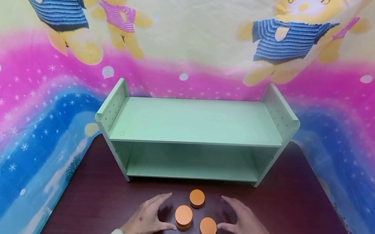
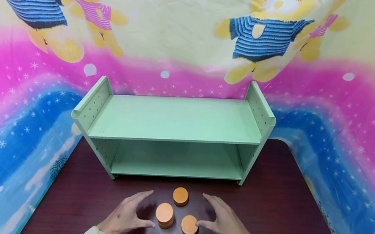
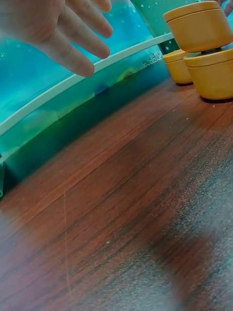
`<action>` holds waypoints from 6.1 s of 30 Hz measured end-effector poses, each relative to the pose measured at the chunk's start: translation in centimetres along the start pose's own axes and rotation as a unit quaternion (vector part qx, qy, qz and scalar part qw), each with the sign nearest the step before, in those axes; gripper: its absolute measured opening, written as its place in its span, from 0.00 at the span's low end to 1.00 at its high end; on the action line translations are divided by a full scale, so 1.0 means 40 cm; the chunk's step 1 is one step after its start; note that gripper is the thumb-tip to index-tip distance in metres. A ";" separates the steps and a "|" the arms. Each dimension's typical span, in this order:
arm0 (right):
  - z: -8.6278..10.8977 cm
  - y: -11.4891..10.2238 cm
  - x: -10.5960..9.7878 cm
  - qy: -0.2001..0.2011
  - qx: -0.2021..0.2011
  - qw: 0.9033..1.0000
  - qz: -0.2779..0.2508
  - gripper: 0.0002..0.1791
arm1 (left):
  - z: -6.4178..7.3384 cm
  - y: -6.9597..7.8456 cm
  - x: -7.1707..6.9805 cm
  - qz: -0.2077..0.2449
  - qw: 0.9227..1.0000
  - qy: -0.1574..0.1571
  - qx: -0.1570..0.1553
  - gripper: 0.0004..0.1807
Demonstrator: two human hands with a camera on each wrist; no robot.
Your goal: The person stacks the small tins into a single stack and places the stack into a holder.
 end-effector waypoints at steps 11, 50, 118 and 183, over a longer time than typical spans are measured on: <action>0.001 0.002 0.021 -0.016 -0.007 1.000 -0.017 0.44 | -0.001 0.003 0.016 0.033 0.999 -0.006 -0.005 0.51; -0.006 0.025 0.096 -0.106 -0.023 0.986 -0.125 0.44 | -0.020 -0.023 0.111 0.173 0.982 -0.051 -0.060 0.46; 0.000 0.053 0.164 -0.155 0.064 0.940 -0.298 0.37 | -0.015 -0.051 0.184 0.451 0.883 -0.028 -0.125 0.36; -0.038 -0.003 0.107 -0.057 0.001 0.962 -0.267 0.36 | -0.015 -0.063 0.186 0.448 0.885 -0.030 -0.125 0.33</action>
Point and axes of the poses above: each hand's wrist, its own z-axis away from the middle knuckle, its own x-axis out of the palm, y = z × x, the point moved 4 cm from there along -z, towards the middle knuckle, and after that the axes turned 8 degrees about -y, right-handed, at the moved point
